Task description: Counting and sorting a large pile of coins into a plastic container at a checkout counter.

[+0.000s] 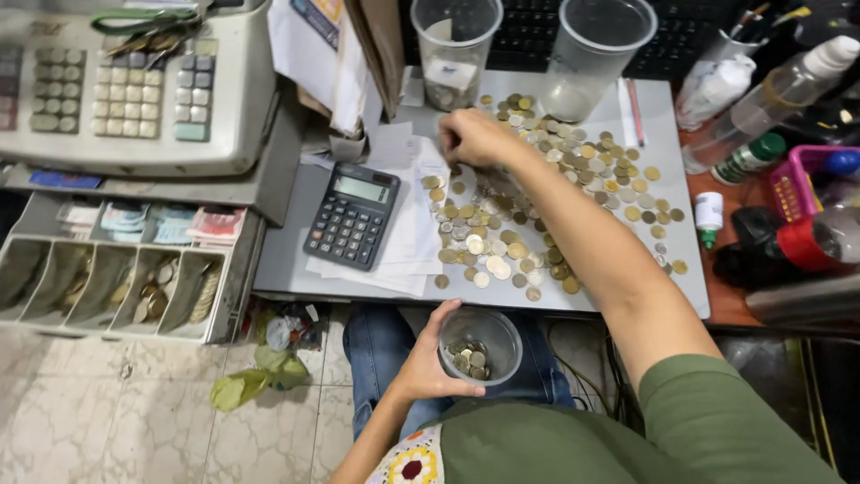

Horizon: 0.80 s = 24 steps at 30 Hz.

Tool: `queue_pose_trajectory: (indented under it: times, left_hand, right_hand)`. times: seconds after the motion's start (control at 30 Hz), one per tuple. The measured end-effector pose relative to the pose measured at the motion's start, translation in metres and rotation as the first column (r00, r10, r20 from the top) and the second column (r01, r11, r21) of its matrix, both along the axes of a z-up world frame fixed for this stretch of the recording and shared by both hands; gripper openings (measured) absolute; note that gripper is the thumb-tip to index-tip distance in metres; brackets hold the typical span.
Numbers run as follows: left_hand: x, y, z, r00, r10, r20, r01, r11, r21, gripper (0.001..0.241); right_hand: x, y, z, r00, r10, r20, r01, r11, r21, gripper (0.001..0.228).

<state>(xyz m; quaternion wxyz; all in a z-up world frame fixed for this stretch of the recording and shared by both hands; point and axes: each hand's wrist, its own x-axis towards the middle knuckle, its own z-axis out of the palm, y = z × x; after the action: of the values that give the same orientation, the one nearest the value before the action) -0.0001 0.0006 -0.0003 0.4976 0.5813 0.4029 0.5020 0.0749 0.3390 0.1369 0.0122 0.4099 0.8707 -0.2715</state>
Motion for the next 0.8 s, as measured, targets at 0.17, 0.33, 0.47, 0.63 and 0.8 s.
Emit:
queue_pose_trajectory:
  times: [0.17,0.33,0.47,0.63,0.8]
  left_hand:
    - [-0.002,0.0,0.0,1.0,-0.003,-0.017,0.003,1.0,-0.018,0.123]
    - [-0.005,0.0,-0.002,0.999,-0.011,-0.045,0.01,1.0,-0.027,0.123]
    - [-0.004,0.0,-0.004,0.998,-0.009,-0.069,0.008,1.0,-0.015,0.124]
    - [0.0,-0.001,-0.002,0.998,0.011,-0.056,-0.011,1.0,-0.01,0.124]
    - [0.0,-0.002,0.003,0.999,0.013,-0.04,-0.014,1.0,-0.013,0.122]
  right_hand:
    - [0.045,-0.023,-0.013,0.979,0.038,-0.201,-0.003,0.985,0.174,0.023]
    - [0.098,-0.021,-0.012,0.975,-0.074,-0.209,0.115,0.975,0.19,0.025]
    - [0.097,-0.016,-0.001,0.96,-0.202,-0.191,0.221,0.972,0.084,0.018]
    - [0.05,0.008,-0.017,0.946,-0.093,-0.311,0.116,0.992,0.055,0.025]
    - [0.018,0.017,-0.01,0.991,-0.106,-0.076,0.111,0.992,0.062,0.022]
